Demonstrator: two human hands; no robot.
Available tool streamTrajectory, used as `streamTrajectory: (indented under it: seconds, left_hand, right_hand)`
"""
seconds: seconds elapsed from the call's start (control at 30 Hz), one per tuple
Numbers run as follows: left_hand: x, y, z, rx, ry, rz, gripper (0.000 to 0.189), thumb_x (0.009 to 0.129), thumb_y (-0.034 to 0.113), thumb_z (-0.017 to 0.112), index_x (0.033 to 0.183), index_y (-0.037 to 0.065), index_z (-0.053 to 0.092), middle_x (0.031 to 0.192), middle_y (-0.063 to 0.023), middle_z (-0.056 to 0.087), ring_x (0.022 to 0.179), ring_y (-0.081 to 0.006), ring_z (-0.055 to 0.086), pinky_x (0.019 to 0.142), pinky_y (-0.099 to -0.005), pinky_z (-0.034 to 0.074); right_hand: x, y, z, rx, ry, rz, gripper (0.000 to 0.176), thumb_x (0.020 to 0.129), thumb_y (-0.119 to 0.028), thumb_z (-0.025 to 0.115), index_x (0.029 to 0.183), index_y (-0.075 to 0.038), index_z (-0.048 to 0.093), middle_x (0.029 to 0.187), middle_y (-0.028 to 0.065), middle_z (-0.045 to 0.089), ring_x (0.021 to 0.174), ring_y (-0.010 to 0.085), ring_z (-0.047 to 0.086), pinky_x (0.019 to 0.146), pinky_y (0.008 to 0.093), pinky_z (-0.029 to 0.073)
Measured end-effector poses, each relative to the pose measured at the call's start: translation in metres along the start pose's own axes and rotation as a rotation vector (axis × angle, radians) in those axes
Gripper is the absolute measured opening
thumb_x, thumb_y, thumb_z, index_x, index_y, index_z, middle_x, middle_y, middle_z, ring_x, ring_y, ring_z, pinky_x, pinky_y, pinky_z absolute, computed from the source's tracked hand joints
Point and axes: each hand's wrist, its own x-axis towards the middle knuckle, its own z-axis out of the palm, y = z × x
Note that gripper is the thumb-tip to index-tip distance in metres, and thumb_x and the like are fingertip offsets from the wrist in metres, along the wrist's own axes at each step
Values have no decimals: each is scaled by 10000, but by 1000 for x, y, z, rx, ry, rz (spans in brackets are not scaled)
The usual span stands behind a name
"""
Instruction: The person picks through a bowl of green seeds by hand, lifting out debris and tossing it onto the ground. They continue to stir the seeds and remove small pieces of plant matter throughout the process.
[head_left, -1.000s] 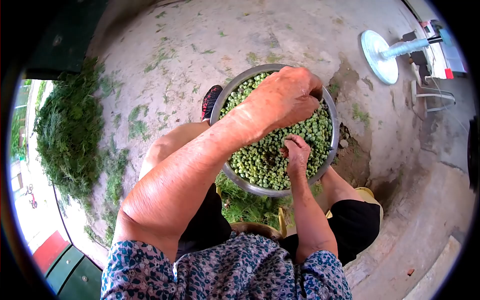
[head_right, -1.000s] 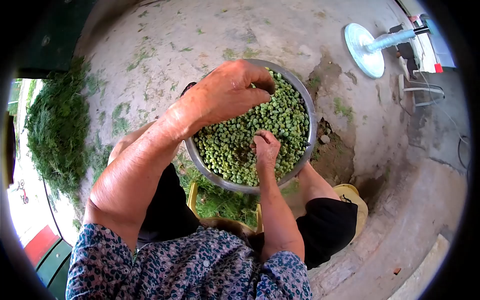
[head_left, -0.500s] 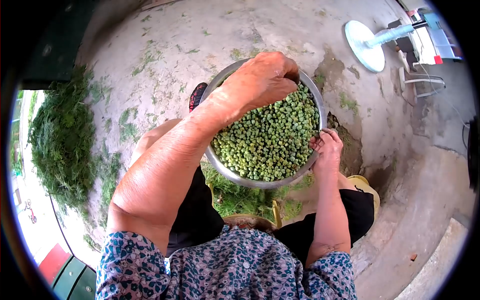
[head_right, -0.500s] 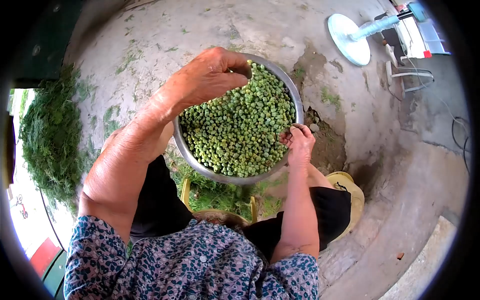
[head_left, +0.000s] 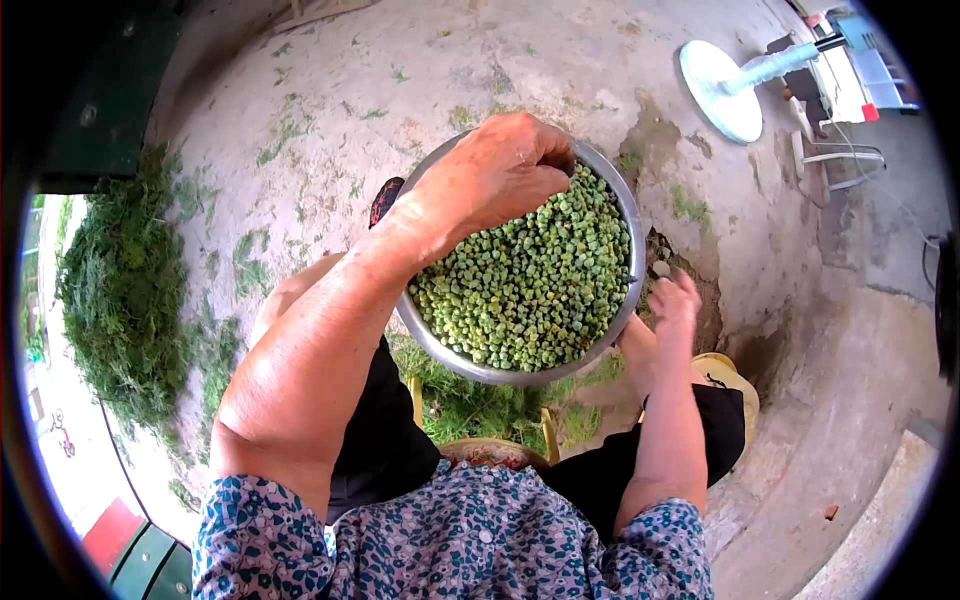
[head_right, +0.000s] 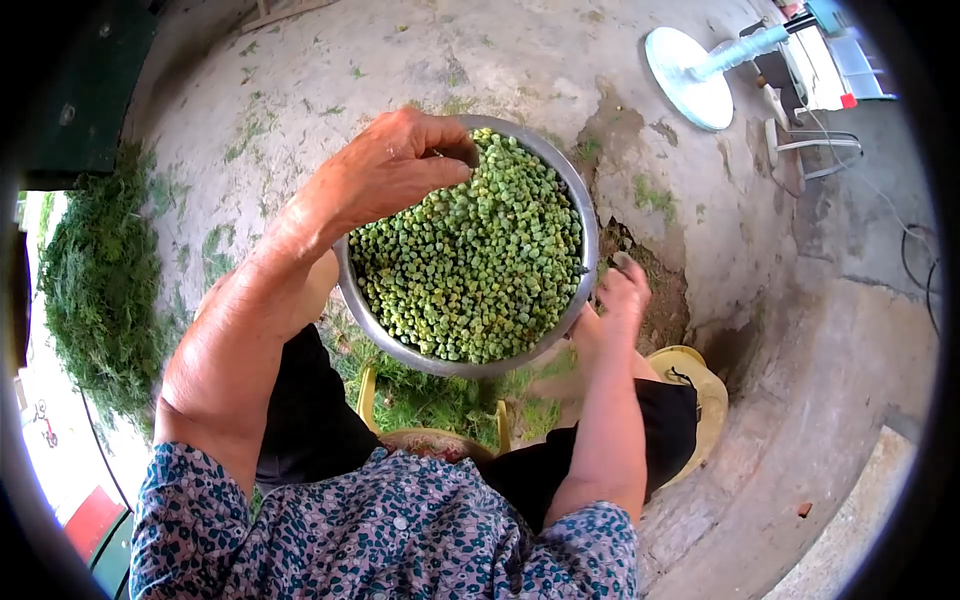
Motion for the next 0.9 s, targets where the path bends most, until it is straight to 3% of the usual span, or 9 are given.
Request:
streamTrajectory:
  seconds: [0.03, 0.1, 0.17, 0.23, 0.33, 0.63, 0.73, 0.77, 0.9]
  left_hand:
    - [0, 2, -1, 8, -3, -1, 238, 759, 135, 556, 931, -10, 633, 787, -121, 647, 692, -181, 595, 633, -311, 478]
    - [0, 4, -2, 5, -16, -20, 242, 758, 135, 552, 935, -9, 634, 795, -126, 646, 705, -188, 602, 647, -314, 481]
    - [0, 5, -4, 6, -19, -36, 247, 757, 137, 549, 938, -8, 634, 802, -130, 646, 719, -193, 608, 658, -316, 483]
    - [0, 6, -5, 12, -10, -46, 253, 754, 141, 548, 940, -7, 635, 806, -132, 646, 732, -197, 612, 666, -317, 485]
    - [1, 6, -3, 22, 3, -39, 257, 751, 146, 550, 936, -13, 631, 803, -132, 644, 725, -198, 607, 666, -315, 481]
    - [2, 12, 2, -38, -70, -133, 254, 768, 145, 559, 962, -8, 621, 833, -111, 646, 755, -169, 593, 692, -302, 470]
    - [3, 13, 4, -39, -88, -108, 258, 775, 146, 559, 977, -2, 622, 836, -102, 648, 762, -155, 591, 695, -296, 470]
    - [4, 13, 5, -35, -90, -103, 258, 777, 145, 559, 979, -2, 622, 836, -99, 648, 762, -153, 591, 696, -295, 470]
    - [3, 12, 5, -9, -108, -100, 259, 784, 141, 558, 985, -10, 619, 827, -93, 647, 754, -147, 587, 701, -289, 469]
  right_hand:
    - [-19, -5, 20, -46, -90, 21, 473, 750, 25, 559, 1213, -15, 468, 960, 76, 578, 850, 190, 552, 712, 292, 462]
    - [25, 55, 20, -371, -241, -229, 469, 764, -34, 565, 1224, -33, 474, 1081, 114, 569, 971, 228, 541, 822, 306, 439]
    - [21, 56, 41, -855, -290, -335, 531, 747, -107, 599, 1255, -60, 453, 1161, 176, 530, 1089, 280, 493, 922, 347, 390]
    - [15, 72, 56, -1048, -218, -511, 637, 665, -139, 633, 1262, -88, 417, 1207, 219, 459, 1110, 368, 443, 959, 423, 341]
    - [-1, 76, 70, -1041, -125, -468, 661, 651, -123, 629, 1270, -97, 398, 1204, 190, 449, 1136, 331, 410, 944, 477, 288]
    - [-50, 105, 108, -994, -106, -656, 715, 617, -17, 657, 1274, -66, 379, 1183, 283, 390, 1063, 423, 453, 908, 420, 408]
    - [-84, 89, 126, -852, -261, -492, 650, 641, 33, 666, 1234, -34, 408, 1219, 288, 363, 1088, 397, 454, 910, 396, 430]
    - [-93, 92, 136, -688, -331, -311, 658, 627, 66, 658, 1230, -27, 411, 1213, 292, 372, 1113, 394, 453, 935, 396, 420]
    - [-116, 99, 144, -739, -344, -718, 573, 678, 26, 609, 1222, -38, 439, 1317, 332, 288, 1147, 415, 439, 897, 398, 434]
